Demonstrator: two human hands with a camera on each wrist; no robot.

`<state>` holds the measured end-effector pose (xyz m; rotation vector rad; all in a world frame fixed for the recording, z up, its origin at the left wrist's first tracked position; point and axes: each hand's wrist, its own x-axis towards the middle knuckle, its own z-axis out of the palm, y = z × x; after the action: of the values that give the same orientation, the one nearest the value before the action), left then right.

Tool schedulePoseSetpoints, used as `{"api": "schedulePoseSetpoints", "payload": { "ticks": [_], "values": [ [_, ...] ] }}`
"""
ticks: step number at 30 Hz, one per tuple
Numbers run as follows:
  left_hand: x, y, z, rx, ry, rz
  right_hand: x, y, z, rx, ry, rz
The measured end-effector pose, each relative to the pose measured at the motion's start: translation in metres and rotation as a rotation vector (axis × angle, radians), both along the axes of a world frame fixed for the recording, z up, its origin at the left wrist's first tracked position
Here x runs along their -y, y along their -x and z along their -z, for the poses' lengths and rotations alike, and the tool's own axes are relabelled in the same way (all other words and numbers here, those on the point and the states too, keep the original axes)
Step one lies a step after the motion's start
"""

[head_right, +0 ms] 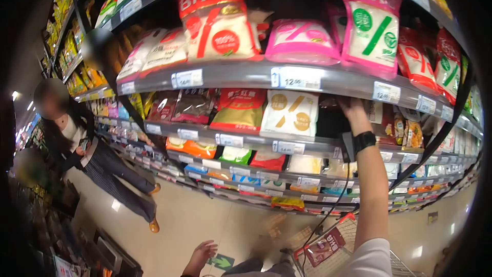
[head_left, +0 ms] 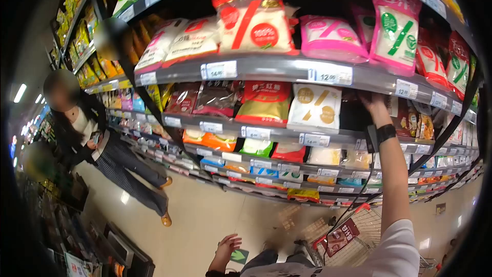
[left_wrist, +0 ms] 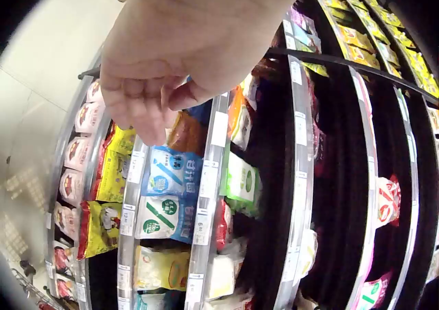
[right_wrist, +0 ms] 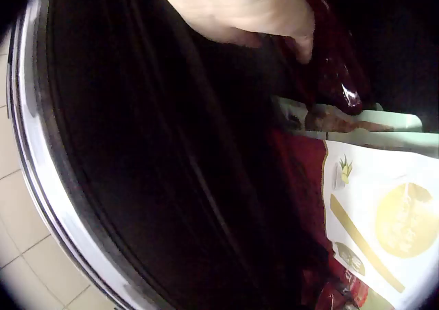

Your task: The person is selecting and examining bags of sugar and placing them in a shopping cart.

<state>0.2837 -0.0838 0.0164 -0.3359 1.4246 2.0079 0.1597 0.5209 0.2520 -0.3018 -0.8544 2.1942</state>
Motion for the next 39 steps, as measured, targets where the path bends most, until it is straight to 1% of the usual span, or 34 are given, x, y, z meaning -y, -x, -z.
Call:
{"api": "schedulePoseSetpoints", "payload": {
  "ticks": [1, 3, 6, 9, 10, 13, 15, 17, 18, 21, 23, 24, 25, 26, 27, 29, 30, 31, 32, 33, 34, 36, 37, 38, 39],
  "values": [
    [0.000, 0.003, 0.003, -0.005, -0.012, -0.011, 0.000, 0.007, 0.000, 0.038, 0.047, 0.061],
    [0.002, 0.007, 0.002, -0.018, -0.035, -0.053, -0.017, 0.012, 0.008, 0.075, 0.021, 0.057],
    [0.007, 0.009, -0.019, -0.024, 0.026, -0.053, -0.041, 0.015, 0.017, 0.085, -0.057, 0.035],
    [0.031, 0.006, -0.005, -0.027, 0.024, -0.117, -0.060, 0.019, 0.020, 0.083, -0.100, 0.050],
    [0.042, 0.004, 0.006, -0.042, -0.017, -0.141, -0.064, 0.021, 0.024, 0.089, -0.110, 0.052],
    [0.061, -0.006, -0.007, 0.013, 0.071, -0.274, -0.078, 0.030, 0.026, 0.101, -0.140, 0.065],
    [0.067, -0.007, -0.001, 0.028, 0.053, -0.314, -0.085, 0.035, 0.029, 0.099, -0.151, 0.064],
    [0.067, -0.007, 0.000, 0.034, 0.048, -0.317, -0.091, 0.036, 0.034, 0.106, -0.160, 0.066],
    [0.063, -0.004, -0.006, 0.034, 0.097, -0.285, -0.094, 0.034, 0.037, 0.116, -0.162, 0.072],
    [0.055, 0.007, -0.007, 0.005, 0.037, -0.230, -0.104, 0.023, 0.047, 0.139, -0.189, 0.085],
    [0.047, 0.016, -0.009, -0.009, 0.025, -0.196, -0.127, 0.017, 0.067, 0.161, -0.234, 0.073],
    [0.043, 0.021, -0.011, -0.021, 0.029, -0.174, -0.150, 0.015, 0.083, 0.176, -0.283, 0.056],
    [0.037, 0.023, -0.014, -0.027, 0.032, -0.149, -0.152, 0.021, 0.085, 0.135, -0.358, 0.013],
    [0.033, 0.026, -0.017, -0.038, 0.020, -0.127, -0.156, 0.005, 0.091, 0.247, -0.313, 0.021],
    [0.028, 0.029, -0.021, -0.056, 0.018, -0.102, -0.103, -0.020, 0.063, 0.355, -0.264, 0.022],
    [0.024, 0.034, -0.021, -0.091, 0.027, -0.062, -0.042, -0.040, 0.039, 0.191, -0.136, -0.026],
    [0.026, 0.036, 0.003, -0.147, -0.036, -0.063, -0.036, -0.040, 0.039, 0.154, -0.161, -0.089],
    [0.018, 0.037, -0.006, -0.078, 0.047, -0.112, -0.065, -0.031, 0.065, 0.217, -0.332, 0.029],
    [0.019, 0.051, -0.004, -0.095, 0.052, -0.051, -0.065, -0.018, 0.061, 0.196, -0.155, 0.024],
    [0.018, 0.045, 0.000, -0.065, 0.056, 0.003, -0.062, -0.015, 0.058, 0.218, 0.018, 0.003],
    [0.014, 0.036, -0.003, -0.071, 0.037, -0.015, -0.031, -0.019, 0.035, 0.314, 0.006, 0.122],
    [0.010, 0.036, -0.009, -0.089, 0.011, -0.046, -0.066, -0.035, 0.054, 0.312, -0.458, 0.227],
    [0.010, 0.019, 0.007, -0.072, -0.023, -0.048, -0.086, -0.040, 0.072, 0.293, -0.676, 0.270],
    [0.011, 0.014, 0.025, -0.096, -0.042, -0.050, -0.087, -0.026, 0.087, 0.231, -0.872, 0.325],
    [0.017, 0.032, 0.029, -0.145, -0.051, -0.044, -0.084, -0.022, 0.081, 0.179, -0.644, 0.198]
  ]
}}
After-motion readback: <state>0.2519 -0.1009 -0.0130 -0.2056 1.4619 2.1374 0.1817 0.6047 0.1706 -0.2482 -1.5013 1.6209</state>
